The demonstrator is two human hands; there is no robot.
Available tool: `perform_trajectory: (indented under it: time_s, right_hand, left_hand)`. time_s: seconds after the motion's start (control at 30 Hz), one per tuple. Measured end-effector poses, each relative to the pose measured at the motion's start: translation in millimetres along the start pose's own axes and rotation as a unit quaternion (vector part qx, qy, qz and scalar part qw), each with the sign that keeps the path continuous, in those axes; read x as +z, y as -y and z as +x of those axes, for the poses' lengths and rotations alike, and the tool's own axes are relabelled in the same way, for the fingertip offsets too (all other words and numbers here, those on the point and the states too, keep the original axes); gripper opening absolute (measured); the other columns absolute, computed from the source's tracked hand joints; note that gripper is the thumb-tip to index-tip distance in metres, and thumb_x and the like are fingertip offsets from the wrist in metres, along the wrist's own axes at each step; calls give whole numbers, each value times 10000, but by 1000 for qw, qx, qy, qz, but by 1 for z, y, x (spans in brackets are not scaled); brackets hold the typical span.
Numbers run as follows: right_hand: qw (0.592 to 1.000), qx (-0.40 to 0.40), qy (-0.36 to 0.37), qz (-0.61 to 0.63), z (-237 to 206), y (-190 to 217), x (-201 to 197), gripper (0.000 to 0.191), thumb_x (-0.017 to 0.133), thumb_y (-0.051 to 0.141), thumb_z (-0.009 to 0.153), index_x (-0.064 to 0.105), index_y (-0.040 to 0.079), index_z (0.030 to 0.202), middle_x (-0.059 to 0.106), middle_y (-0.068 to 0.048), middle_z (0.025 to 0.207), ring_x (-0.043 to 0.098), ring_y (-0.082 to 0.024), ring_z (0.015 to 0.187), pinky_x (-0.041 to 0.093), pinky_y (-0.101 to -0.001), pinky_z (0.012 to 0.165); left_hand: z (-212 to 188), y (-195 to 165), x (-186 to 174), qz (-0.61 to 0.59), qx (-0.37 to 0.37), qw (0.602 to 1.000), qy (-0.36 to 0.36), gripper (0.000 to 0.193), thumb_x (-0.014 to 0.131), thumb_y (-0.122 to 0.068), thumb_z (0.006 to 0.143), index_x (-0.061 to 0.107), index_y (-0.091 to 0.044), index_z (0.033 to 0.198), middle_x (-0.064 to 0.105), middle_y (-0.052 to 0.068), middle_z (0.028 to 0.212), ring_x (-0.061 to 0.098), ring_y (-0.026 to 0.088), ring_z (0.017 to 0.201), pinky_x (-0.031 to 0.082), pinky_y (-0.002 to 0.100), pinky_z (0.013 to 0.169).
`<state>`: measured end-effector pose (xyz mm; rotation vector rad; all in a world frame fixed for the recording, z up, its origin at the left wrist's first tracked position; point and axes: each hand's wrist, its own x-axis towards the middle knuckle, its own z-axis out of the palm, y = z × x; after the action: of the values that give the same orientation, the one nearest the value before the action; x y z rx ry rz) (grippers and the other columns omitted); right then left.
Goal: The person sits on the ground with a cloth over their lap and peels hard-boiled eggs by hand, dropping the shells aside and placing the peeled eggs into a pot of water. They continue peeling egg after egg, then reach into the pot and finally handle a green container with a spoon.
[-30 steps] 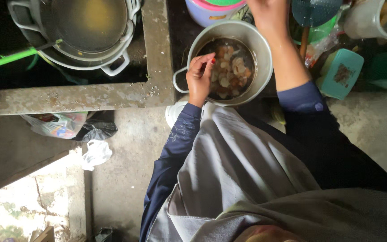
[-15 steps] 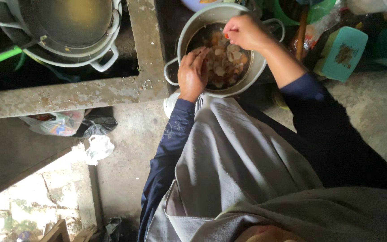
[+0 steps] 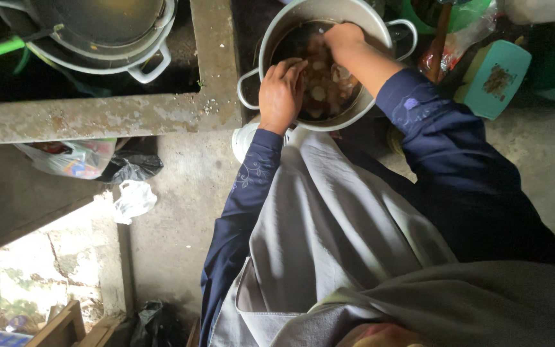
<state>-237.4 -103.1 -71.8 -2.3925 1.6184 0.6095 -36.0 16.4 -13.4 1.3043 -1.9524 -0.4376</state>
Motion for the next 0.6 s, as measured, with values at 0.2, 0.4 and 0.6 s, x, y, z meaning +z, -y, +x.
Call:
perform_trajectory:
  time_s: [0.2,0.4,0.6]
  right_hand:
    - [995,-39,-83,47,-3,0,5,270,617,43,931,720,87,1177,745,-210,997,714,-411,920,563,-488,742]
    - [994,-8,-38,103,-10,0,-7,262,660,40,873,754,152,1091,731,-203,1030,694,-408,945,548,-491,786]
    - [953,-4,-26,302,-25,-19,-27,240,724,37,821,755,143,1034,760,-125,986,739,-305,933,565,-412,805]
  left_hand:
    - [-4,2,3,0,4,1000,-7,282,702,-69,900,718,-119,1177,691,52,1162,647,294,1007,534,389,883]
    - [-6,4,2,5,7,1000,0,292,702,-75,894,715,-117,1182,688,58,1162,643,303,1000,532,395,881]
    - [-8,8,3,-1,0,1000,-3,297,694,-64,871,716,-115,1163,692,49,1159,644,301,996,531,397,879]
